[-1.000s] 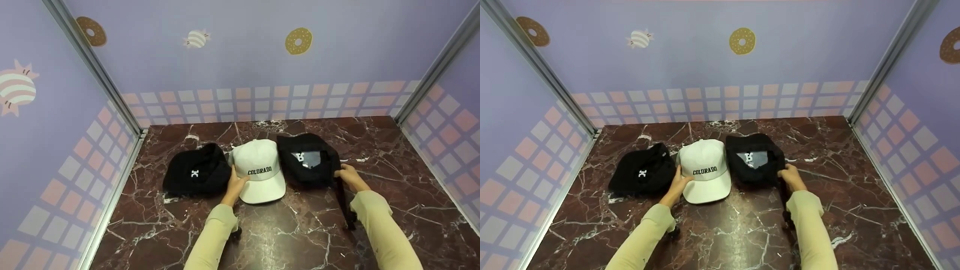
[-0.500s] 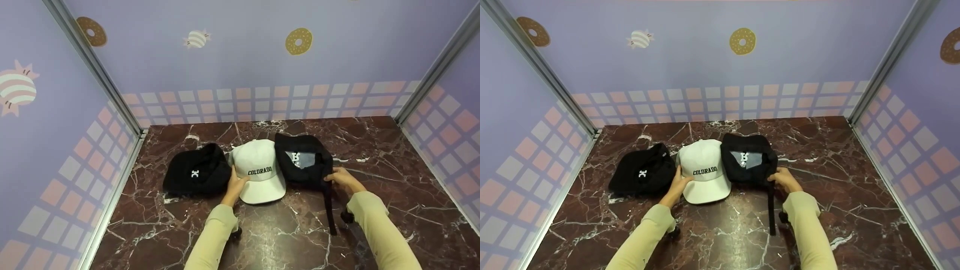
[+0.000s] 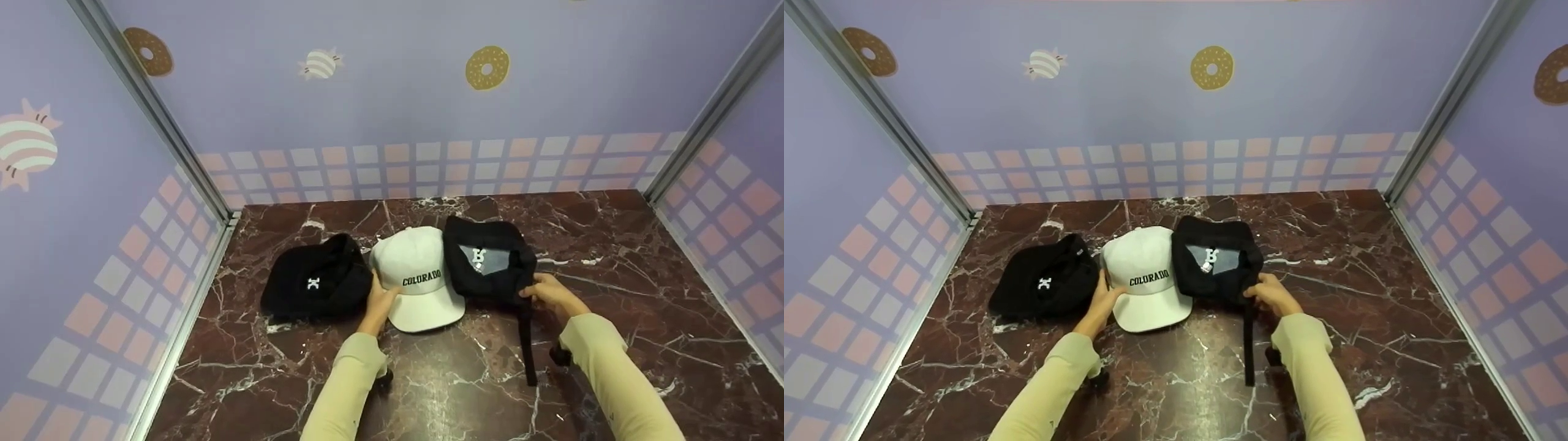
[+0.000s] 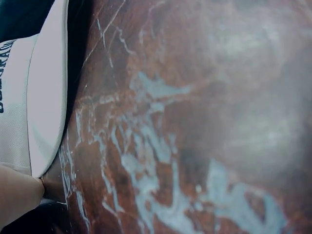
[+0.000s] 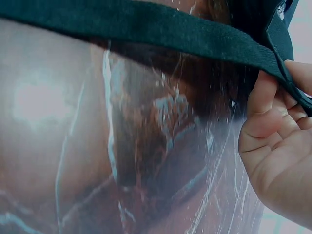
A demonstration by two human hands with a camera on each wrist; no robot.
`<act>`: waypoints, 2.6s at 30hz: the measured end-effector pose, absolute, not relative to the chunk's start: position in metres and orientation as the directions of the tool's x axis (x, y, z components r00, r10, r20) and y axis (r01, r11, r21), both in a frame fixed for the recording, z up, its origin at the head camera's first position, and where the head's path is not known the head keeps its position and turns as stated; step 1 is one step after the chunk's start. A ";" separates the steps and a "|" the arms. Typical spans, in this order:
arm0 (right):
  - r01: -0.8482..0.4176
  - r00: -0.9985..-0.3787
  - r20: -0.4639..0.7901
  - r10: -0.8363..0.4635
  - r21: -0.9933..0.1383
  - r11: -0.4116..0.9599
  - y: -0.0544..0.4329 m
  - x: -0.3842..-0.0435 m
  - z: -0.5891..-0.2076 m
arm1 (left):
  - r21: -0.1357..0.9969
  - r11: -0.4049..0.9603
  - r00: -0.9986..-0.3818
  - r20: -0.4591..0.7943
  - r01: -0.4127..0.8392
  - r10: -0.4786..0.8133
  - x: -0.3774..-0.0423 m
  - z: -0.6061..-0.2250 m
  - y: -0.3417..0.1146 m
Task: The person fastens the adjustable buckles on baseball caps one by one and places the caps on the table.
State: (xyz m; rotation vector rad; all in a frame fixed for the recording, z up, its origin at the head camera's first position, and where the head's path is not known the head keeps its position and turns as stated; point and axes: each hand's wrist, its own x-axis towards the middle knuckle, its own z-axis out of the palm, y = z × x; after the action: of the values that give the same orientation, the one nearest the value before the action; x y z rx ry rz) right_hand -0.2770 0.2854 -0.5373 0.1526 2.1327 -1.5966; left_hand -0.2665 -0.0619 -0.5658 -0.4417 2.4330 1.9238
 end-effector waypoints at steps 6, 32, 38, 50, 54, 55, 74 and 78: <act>0.330 -0.889 -0.411 -0.201 -0.881 0.340 0.277 -0.276 -0.537 | 0.953 0.205 -0.960 -0.177 -0.223 -0.218 -0.265 -0.563 -0.061; 0.161 -0.951 -0.003 0.311 -0.860 0.484 0.252 -0.290 -0.512 | 0.927 0.375 -0.955 0.085 -0.029 -0.284 -0.251 -0.553 -0.036; -0.002 -0.996 0.048 0.078 -0.862 0.508 0.229 -0.299 -0.507 | 0.919 0.395 -0.943 0.121 -0.011 -0.309 -0.252 -0.553 -0.035; -0.036 -0.966 -0.081 -0.247 -0.900 0.435 0.185 -0.308 -0.506 | 0.917 0.398 -0.952 0.091 -0.035 -0.292 -0.251 -0.555 -0.037; 0.021 -0.951 -0.152 -0.268 -0.900 0.436 0.181 -0.308 -0.505 | 0.917 0.396 -0.951 0.082 -0.045 -0.298 -0.251 -0.555 -0.038; 0.034 -0.949 -0.167 -0.267 -0.897 0.440 0.180 -0.308 -0.505 | 0.918 0.395 -0.951 0.081 -0.046 -0.299 -0.252 -0.555 -0.038; -0.123 -0.976 -0.028 -0.215 -0.742 0.659 0.191 -0.308 -0.492 | 0.896 0.440 -0.903 0.237 0.060 -0.359 -0.248 -0.551 -0.030; -0.147 -0.977 -0.004 -0.215 -0.718 0.680 0.194 -0.307 -0.482 | 0.891 0.445 -0.914 0.252 0.090 -0.319 -0.247 -0.543 -0.025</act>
State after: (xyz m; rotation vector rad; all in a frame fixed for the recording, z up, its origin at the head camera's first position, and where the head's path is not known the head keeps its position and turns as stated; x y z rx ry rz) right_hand -0.3065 0.1935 -0.4818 -0.3018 2.7987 -1.1845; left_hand -0.2471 -0.0253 -0.5435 -0.2493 2.9829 1.8827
